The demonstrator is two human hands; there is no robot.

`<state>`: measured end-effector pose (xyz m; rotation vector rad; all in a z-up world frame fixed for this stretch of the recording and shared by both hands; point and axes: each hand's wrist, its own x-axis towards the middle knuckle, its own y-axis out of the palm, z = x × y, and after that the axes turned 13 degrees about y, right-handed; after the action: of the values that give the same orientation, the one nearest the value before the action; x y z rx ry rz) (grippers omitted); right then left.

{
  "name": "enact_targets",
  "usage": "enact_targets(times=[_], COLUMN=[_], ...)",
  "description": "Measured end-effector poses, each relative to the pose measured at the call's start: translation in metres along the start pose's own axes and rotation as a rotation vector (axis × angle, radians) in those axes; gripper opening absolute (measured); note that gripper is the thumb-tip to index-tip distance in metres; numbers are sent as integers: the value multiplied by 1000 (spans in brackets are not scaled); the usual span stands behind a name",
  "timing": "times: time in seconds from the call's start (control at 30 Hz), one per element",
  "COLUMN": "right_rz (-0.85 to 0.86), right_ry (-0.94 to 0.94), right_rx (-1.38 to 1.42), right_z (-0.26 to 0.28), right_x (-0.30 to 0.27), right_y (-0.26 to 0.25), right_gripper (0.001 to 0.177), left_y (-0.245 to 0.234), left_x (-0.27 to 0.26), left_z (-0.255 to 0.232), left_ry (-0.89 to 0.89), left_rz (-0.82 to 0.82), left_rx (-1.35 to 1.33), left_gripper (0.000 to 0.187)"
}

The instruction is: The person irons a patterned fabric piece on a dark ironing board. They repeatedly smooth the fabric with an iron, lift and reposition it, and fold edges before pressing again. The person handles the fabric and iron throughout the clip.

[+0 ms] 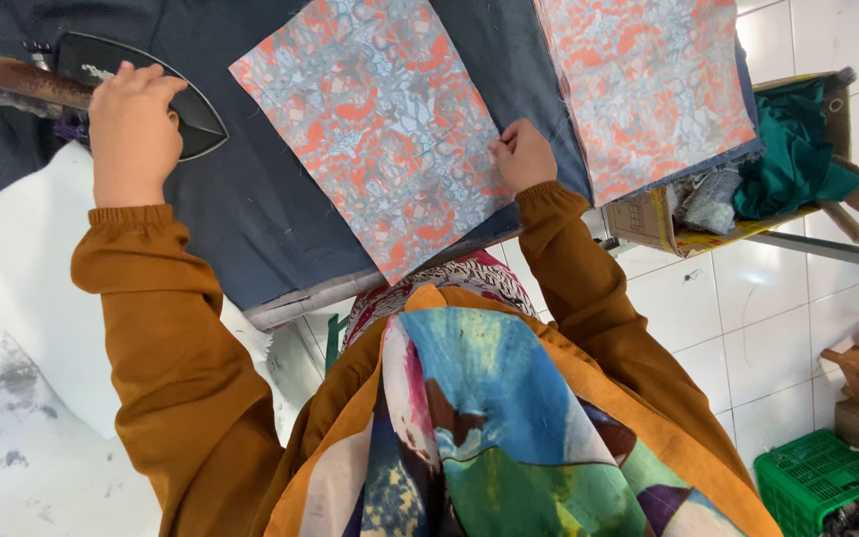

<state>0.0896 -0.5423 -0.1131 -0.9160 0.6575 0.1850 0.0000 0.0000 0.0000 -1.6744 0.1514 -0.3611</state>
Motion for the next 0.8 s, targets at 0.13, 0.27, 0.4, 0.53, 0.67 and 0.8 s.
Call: enact_targets(times=[0.13, 0.27, 0.4, 0.53, 0.67, 0.8], right_rz=[-320, -370, -220, -131, -101, -94], right_ry=[-283, -919, -940, -724, -709, -712], right_rx=[4, 100, -381, -491, -363, -278], right_z=[6, 42, 73, 68, 62, 59], right_x=[-45, -80, -107, -111, -101, -98], right_y=[-8, 43, 88, 88, 94, 101], right_gripper=[22, 28, 50, 58, 72, 80], left_y=[-17, -18, -20, -18, -16, -18], left_x=[7, 13, 10, 10, 9, 10], left_z=[4, 0, -8, -10, -11, -10], left_ry=[-80, -114, -140, -158, -156, -152], left_rz=[-12, -144, -203, -205, -226, -219], left_rx=[-280, -410, -427, -408, -395, -414], left_gripper=[41, 46, 46, 47, 48, 48])
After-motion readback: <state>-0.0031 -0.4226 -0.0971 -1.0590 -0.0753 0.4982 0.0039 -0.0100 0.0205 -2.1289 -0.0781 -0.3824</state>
